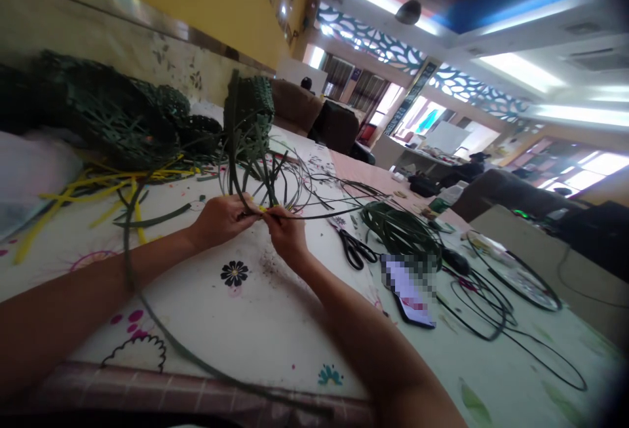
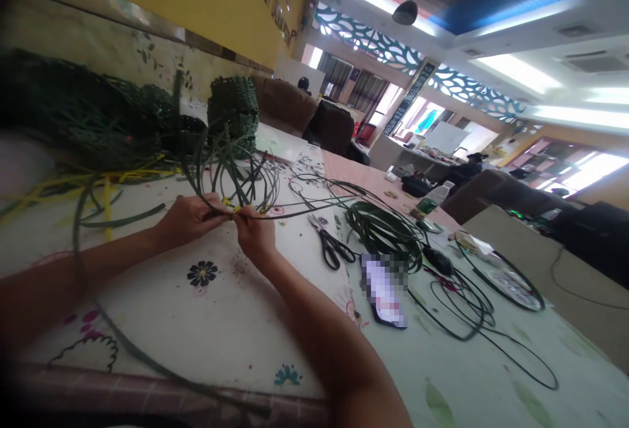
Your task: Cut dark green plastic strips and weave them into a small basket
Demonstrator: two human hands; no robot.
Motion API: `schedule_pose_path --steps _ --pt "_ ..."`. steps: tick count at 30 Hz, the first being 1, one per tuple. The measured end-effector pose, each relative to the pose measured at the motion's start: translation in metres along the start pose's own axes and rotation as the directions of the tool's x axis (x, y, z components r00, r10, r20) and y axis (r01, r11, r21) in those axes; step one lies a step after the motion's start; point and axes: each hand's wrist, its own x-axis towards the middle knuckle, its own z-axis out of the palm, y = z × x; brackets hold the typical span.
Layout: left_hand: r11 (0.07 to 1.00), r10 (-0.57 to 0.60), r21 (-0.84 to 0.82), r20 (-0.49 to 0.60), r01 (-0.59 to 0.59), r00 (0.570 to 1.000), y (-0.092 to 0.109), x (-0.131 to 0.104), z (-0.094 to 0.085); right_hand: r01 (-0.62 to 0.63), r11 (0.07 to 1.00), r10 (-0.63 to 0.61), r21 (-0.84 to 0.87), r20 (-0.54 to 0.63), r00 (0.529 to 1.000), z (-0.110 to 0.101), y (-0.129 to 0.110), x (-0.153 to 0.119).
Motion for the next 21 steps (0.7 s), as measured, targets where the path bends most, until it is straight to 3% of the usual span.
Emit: schedule_pose_path --steps 6,11,15,19,21 --pt "1.000 -0.008 0.015 -0.093 0.010 0.996 -0.001 0.001 0.007 -0.003 0.993 0.004 0.119 -0.005 1.000 -0.001 0.000 -0.001" --pt "0.998 -0.003 0.064 -0.220 0.017 0.975 -0.006 0.001 0.007 0.091 0.981 -0.085 0.174 -0.043 0.995 -0.006 -0.002 0.000" --pt "0.996 -0.056 0.048 -0.247 0.070 0.967 -0.007 -0.001 0.007 0.114 0.991 -0.122 -0.063 -0.145 0.982 -0.013 -0.007 -0.001" --pt "0.981 -0.186 0.007 -0.247 0.194 0.951 -0.004 0.002 0.005 0.014 0.906 -0.013 -0.423 0.005 1.000 -0.020 -0.019 -0.004" --pt "0.950 -0.304 -0.019 -0.278 0.311 0.911 -0.008 0.006 -0.002 -0.037 0.823 0.098 -0.566 0.078 0.992 -0.025 -0.025 -0.003"
